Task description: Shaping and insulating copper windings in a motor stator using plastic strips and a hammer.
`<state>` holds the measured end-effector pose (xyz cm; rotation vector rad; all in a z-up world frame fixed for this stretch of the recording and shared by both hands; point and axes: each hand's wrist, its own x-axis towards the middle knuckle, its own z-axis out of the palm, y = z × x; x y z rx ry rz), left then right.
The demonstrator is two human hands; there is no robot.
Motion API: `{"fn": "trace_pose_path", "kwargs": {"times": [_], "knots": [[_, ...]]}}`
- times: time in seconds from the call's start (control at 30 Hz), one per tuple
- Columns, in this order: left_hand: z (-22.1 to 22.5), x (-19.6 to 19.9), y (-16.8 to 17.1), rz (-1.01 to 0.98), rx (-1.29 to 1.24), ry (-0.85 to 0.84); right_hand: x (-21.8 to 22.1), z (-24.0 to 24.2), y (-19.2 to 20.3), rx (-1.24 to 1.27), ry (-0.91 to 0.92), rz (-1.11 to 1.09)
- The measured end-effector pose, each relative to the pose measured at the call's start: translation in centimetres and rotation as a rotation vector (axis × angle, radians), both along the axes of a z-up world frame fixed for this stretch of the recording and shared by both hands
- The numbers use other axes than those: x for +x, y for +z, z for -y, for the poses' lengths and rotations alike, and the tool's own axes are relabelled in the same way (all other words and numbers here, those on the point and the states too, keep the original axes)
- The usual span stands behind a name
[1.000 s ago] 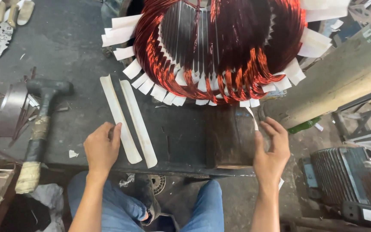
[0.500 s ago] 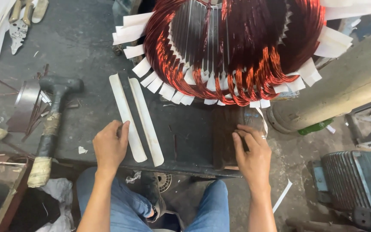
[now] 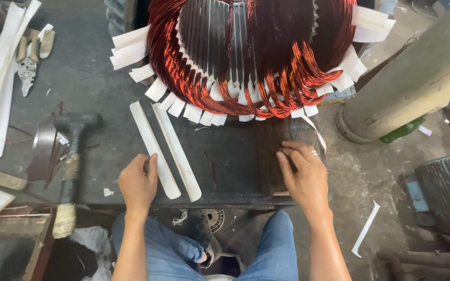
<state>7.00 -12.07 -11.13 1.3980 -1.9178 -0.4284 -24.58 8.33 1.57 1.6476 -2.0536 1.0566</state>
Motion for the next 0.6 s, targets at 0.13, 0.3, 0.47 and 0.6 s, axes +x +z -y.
{"fn": "trace_pose_path", "kwargs": {"times": [0.13, 0.3, 0.47, 0.6], "knots": [[0.1, 0.0, -0.1, 0.004, 0.001, -0.004, 0.3, 0.0, 0.7, -0.002, 0.03, 0.006], [-0.2, 0.1, 0.2, -0.005, -0.016, 0.005, 0.2, -0.1, 0.3, 0.005, 0.042, 0.007], [0.0, 0.0, 0.0, -0.004, -0.021, 0.007, 0.2, -0.1, 0.5, 0.009, 0.02, 0.002], [0.1, -0.1, 0.0, 0.0, -0.004, 0.0, 0.4, -0.1, 0.9, 0.009, 0.005, 0.023]]}}
